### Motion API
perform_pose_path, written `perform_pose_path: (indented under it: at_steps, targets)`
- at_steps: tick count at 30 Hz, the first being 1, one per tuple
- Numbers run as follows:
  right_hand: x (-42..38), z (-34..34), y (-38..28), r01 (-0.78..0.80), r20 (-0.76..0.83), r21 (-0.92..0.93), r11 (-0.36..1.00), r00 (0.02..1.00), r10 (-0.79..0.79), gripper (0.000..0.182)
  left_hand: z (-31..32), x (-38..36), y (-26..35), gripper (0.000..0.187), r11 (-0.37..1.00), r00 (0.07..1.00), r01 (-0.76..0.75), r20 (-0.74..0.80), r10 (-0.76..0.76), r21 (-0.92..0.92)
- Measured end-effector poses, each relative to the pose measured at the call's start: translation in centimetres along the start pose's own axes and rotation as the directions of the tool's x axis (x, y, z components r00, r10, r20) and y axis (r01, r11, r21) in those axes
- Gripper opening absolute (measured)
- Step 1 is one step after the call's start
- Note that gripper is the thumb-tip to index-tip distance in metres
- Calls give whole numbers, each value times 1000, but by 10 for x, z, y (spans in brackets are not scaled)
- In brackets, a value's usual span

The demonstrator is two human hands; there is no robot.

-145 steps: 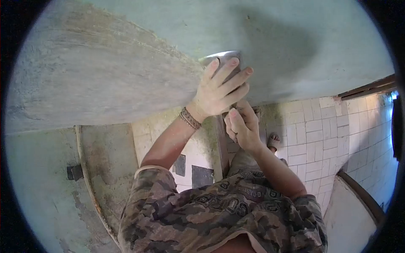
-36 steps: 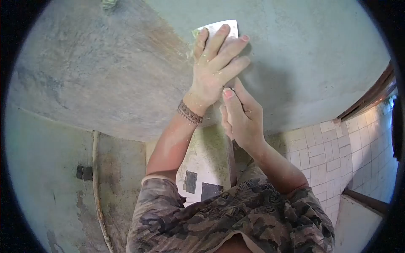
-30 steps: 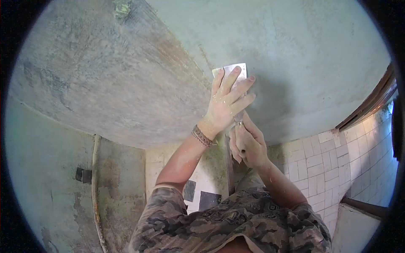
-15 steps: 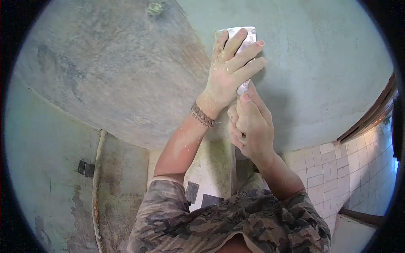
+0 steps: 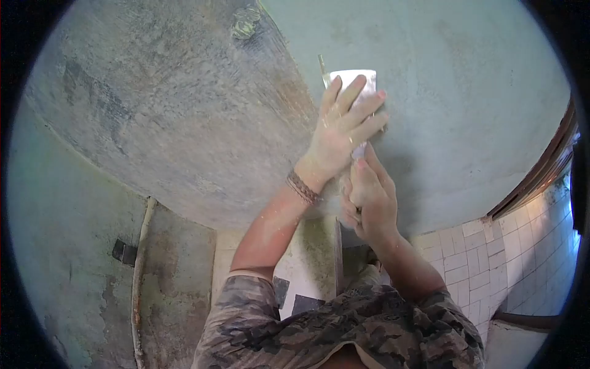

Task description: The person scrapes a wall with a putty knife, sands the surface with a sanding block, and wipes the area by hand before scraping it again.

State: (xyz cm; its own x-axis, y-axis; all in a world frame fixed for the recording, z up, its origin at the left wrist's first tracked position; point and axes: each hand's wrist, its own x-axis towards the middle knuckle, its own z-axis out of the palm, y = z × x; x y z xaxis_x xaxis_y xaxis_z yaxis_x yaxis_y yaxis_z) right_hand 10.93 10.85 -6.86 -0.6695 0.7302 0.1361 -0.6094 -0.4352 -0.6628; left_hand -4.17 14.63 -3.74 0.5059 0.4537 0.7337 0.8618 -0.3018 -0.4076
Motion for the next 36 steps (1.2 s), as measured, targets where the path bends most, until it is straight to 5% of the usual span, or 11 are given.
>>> perform_pose_path:
  at_steps: [8,13,18,24,30,36]
  targets:
    - [15,22,-24,80,51,-8,997,996,-80,44,-14,43,-22,24,995,984,-50,-177,34,-90]
    - [6,9,-21,54,-5,-99,994,999,-55,40,-1,24,-8,19,997,992,21,-125,-30,-69]
    - [15,44,-46,142,111,-4,990,984,-141,41,-23,67,-27,14,997,956,-24,-292,0,-80]
    - [15,17,-32,128,98,-60,990,988,-121,39,-7,48,-17,15,999,975,13,-221,-20,-33]
    - [24,40,-52,127,114,-44,991,986,-122,38,-21,72,-32,9,997,939,-48,-343,25,-58]
    - [11,12,-29,134,104,-79,988,987,-126,38,-1,43,-13,9,1000,979,28,-200,-26,6]
